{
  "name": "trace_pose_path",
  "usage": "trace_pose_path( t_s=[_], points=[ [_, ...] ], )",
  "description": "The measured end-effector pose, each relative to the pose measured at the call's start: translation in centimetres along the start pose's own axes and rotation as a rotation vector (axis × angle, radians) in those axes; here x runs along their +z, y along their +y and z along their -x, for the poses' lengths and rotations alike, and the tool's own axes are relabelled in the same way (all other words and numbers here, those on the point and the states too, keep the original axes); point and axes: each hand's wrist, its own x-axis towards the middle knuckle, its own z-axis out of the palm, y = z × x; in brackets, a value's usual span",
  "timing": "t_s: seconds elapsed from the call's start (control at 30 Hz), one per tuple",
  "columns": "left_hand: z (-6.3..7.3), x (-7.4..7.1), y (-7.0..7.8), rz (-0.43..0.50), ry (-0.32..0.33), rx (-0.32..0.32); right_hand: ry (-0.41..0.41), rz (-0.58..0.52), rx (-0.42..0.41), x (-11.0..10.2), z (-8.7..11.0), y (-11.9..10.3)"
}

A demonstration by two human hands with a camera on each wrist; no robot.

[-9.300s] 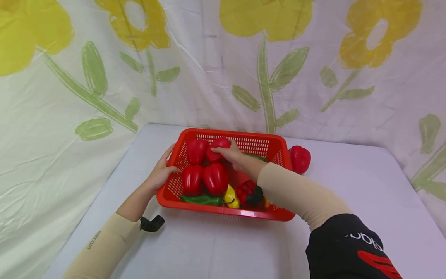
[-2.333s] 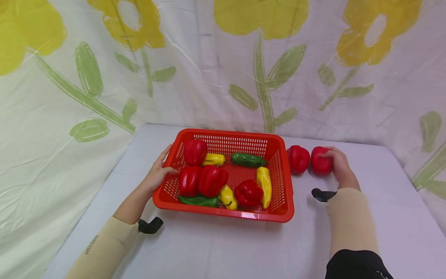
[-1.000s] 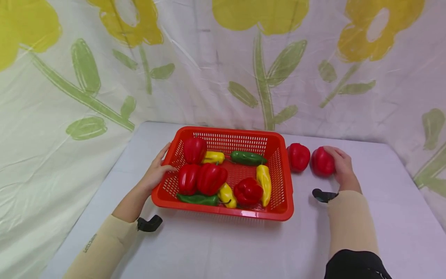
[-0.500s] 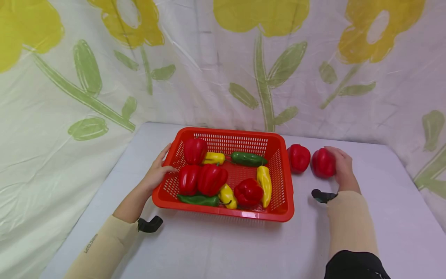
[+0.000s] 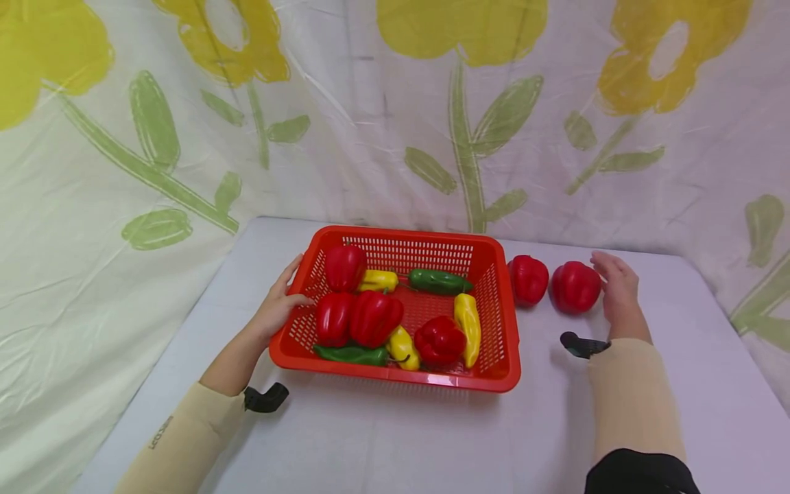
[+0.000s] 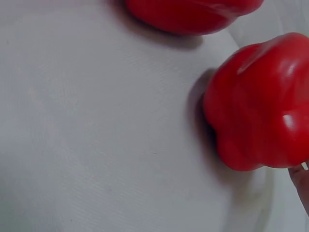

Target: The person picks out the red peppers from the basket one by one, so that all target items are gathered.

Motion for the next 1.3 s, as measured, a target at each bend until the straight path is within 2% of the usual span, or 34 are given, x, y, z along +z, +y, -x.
trace_pose_path(
  t_s=[0.1,0.27,0.43,0.7,1.03,1.3],
  points=[
    [0.0,0.0,0.0,-0.002,-0.001,0.004,-0.042,-0.004,0.009,0.0,0.2,-0.4],
    [0.0,0.0,0.0,0.006,-0.007,0.003,-0.094,0.007,-0.031,0.0,0.5,-0.8],
    [0.0,0.0,0.0,0.004,-0.003,0.002,-0.099,0.015,-0.087,0.6,0.8,-1.3],
    [0.1,0.0,0.1,0.010,-0.002,0.008,-0.121,-0.021,-0.158,2.6,2.1,-2.6],
    [0.1,0.0,0.1,0.022,-0.012,0.013,-0.130,-0.057,-0.042,5.7,3.6,-4.3],
    [0.1,0.0,0.1,0.011,-0.008,0.005,-0.165,-0.092,0.101,8.0,5.2,-5.0]
  ],
)
